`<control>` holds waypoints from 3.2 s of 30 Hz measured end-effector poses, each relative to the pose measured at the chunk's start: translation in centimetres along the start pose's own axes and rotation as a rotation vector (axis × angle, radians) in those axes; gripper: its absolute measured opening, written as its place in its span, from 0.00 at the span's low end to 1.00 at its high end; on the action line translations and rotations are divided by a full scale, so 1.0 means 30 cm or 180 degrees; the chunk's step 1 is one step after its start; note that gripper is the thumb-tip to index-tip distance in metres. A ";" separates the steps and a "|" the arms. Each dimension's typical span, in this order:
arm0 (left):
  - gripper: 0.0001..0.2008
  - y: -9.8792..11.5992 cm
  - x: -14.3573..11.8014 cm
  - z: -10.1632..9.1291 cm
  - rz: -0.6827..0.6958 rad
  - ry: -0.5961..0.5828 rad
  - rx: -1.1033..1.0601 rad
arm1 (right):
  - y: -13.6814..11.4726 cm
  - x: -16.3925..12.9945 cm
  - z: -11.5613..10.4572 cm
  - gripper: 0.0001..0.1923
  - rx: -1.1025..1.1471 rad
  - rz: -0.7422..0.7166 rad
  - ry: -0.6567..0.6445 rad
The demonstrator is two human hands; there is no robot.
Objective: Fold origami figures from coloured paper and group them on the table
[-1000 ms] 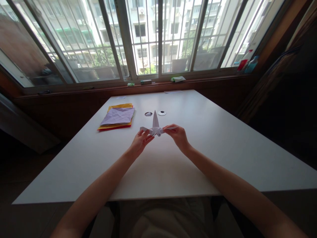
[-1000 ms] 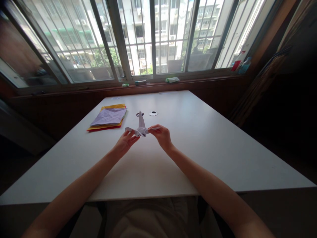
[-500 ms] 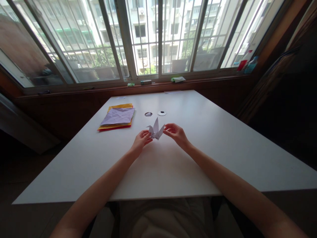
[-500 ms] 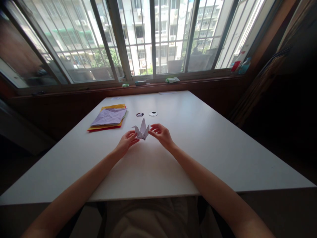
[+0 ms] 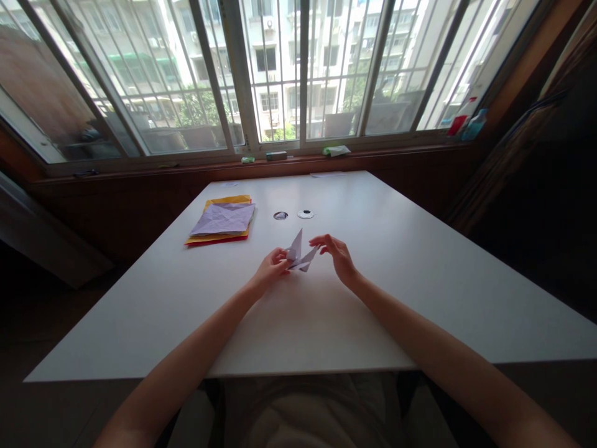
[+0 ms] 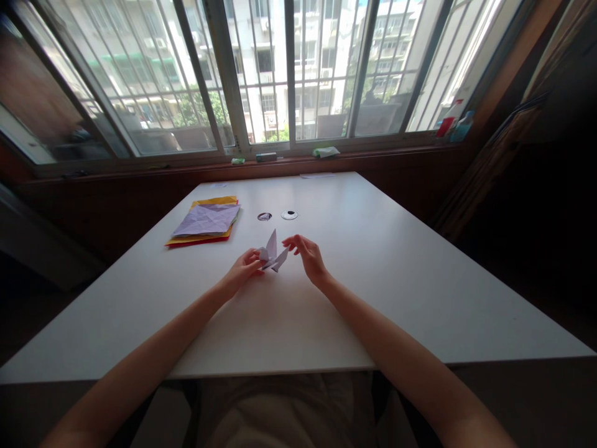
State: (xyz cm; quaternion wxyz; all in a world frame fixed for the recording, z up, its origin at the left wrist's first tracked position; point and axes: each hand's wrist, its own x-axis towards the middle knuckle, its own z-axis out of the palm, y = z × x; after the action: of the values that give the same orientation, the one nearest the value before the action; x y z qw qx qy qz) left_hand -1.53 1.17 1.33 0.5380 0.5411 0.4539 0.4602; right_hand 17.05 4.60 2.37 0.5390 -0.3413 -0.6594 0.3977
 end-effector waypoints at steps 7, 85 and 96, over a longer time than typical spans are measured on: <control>0.12 0.003 -0.004 0.013 0.0113 -0.0343 0.0253 | -0.031 0.012 -0.015 0.22 0.0450 0.0319 -0.0669; 0.10 0.048 -0.037 0.038 0.0980 -0.0652 -0.0038 | -0.027 0.027 -0.053 0.13 0.0334 0.1568 -0.1382; 0.13 0.041 -0.031 0.046 0.0559 -0.0205 -0.0396 | -0.045 0.033 -0.034 0.08 0.0035 0.1094 -0.0902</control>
State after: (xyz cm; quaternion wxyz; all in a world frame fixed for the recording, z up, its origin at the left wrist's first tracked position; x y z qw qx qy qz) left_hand -0.32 0.00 2.56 0.5425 0.5588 0.3577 0.5152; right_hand 17.84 5.04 4.11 0.3671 -0.3864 -0.6585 0.5313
